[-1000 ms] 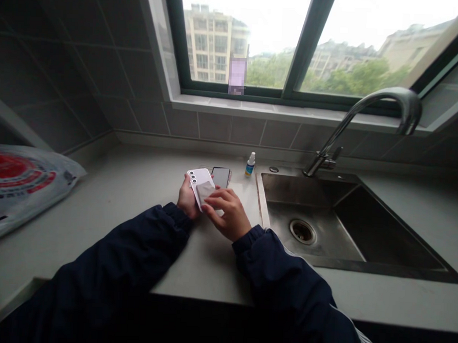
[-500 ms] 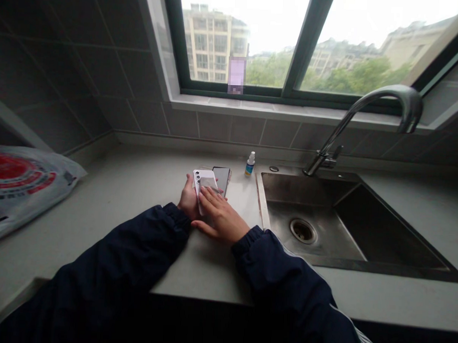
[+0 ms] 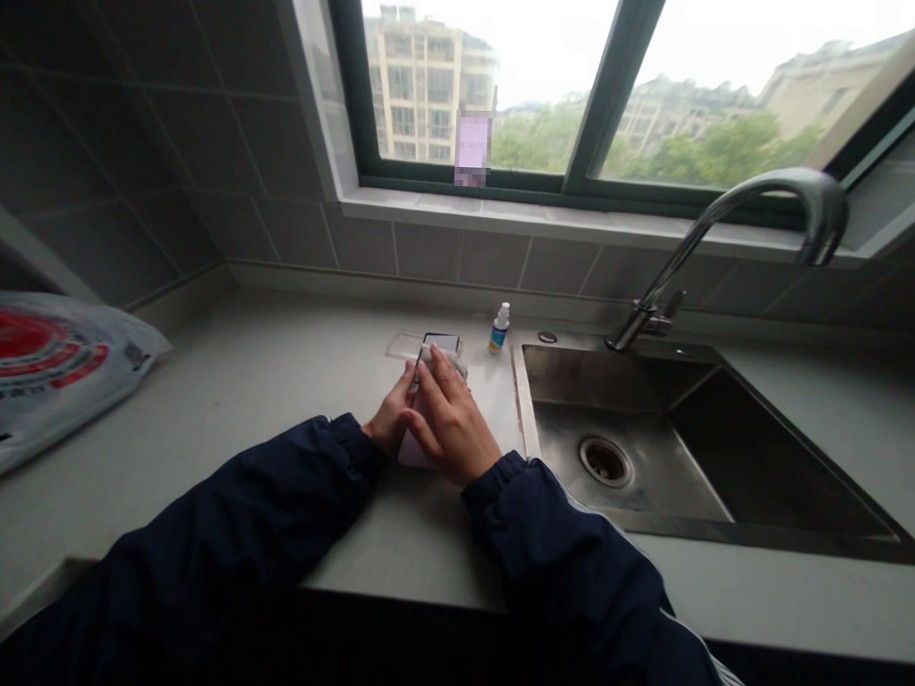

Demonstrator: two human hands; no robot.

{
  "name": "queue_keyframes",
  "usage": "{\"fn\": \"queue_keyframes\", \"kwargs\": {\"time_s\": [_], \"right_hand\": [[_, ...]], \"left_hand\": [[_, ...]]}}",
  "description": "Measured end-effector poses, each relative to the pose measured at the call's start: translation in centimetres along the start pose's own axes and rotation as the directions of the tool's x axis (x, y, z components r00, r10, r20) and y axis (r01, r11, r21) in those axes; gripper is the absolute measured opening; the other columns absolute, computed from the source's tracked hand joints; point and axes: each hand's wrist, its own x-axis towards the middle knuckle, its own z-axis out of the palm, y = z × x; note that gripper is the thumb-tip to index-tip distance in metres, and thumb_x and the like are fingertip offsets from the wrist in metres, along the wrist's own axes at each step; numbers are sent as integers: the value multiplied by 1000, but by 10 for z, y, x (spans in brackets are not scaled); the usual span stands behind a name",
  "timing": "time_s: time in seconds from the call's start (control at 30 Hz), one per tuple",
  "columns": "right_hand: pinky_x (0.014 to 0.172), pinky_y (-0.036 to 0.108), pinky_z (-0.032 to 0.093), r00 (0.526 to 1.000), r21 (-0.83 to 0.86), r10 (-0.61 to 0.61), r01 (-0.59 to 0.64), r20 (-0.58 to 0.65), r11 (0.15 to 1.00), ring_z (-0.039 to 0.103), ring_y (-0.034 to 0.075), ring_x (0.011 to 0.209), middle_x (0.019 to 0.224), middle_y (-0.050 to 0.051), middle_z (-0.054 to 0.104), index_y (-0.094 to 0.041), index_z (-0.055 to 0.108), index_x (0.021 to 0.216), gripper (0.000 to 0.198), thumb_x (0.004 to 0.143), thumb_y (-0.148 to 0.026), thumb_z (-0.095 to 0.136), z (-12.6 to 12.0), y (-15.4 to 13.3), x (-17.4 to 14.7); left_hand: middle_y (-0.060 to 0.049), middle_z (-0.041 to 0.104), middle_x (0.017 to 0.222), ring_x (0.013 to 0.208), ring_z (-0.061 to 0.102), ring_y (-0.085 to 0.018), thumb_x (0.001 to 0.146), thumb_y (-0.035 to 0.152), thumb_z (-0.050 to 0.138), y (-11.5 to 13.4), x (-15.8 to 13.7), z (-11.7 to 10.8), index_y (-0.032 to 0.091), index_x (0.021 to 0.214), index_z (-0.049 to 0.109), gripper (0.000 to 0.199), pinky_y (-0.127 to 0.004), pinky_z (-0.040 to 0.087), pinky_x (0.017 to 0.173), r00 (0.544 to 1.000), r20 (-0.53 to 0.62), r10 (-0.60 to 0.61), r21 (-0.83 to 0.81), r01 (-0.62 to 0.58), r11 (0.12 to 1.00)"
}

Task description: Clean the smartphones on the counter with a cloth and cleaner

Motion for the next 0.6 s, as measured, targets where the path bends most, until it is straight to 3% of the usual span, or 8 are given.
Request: {"fn": "queue_keyframes", "kwargs": {"time_s": [0.17, 0.27, 0.47, 0.6], "right_hand": [[127, 54, 26, 995, -13, -32, 31, -91, 999, 17, 27, 158, 171, 11, 17, -21, 17, 164, 67, 105, -35, 45, -2, 0, 1], [127, 56, 24, 998, -74, -4, 0, -55, 997, 13, 29, 158, 171, 12, 16, -20, 13, 165, 71, 105, -40, 45, 1, 4, -1], [126, 57, 21, 996, -113, 41, -31, 83, 993, 10, 30, 158, 170, 15, 13, -17, 11, 164, 75, 105, -51, 40, 4, 7, -2], [126, 57, 23, 985, -81, 28, -14, 172, 997, 13, 30, 158, 169, 17, 17, -13, 19, 163, 75, 104, -54, 41, 2, 4, 0]], "left_hand": [[-16, 66, 136, 136, 55, -29, 104, 56, 30, -1, 0, -3, 11, 150, 50, 67, -40, 32, 122, 996, 89, 16, -21, -14, 1000], [-14, 62, 142, 142, 49, -26, 105, 54, 32, -5, 0, -2, 12, 152, 48, 65, -36, 26, 124, 988, 143, 61, -47, -54, 997], [-13, 64, 140, 142, 49, -22, 106, 51, 27, -6, -1, 7, 12, 149, 50, 63, -33, 29, 123, 992, 21, 127, -116, -124, 986], [-19, 69, 126, 131, 59, -28, 101, 65, 26, 1, 1, 7, 8, 139, 58, 76, -38, 37, 119, 994, -107, 16, -147, -31, 989]]}}
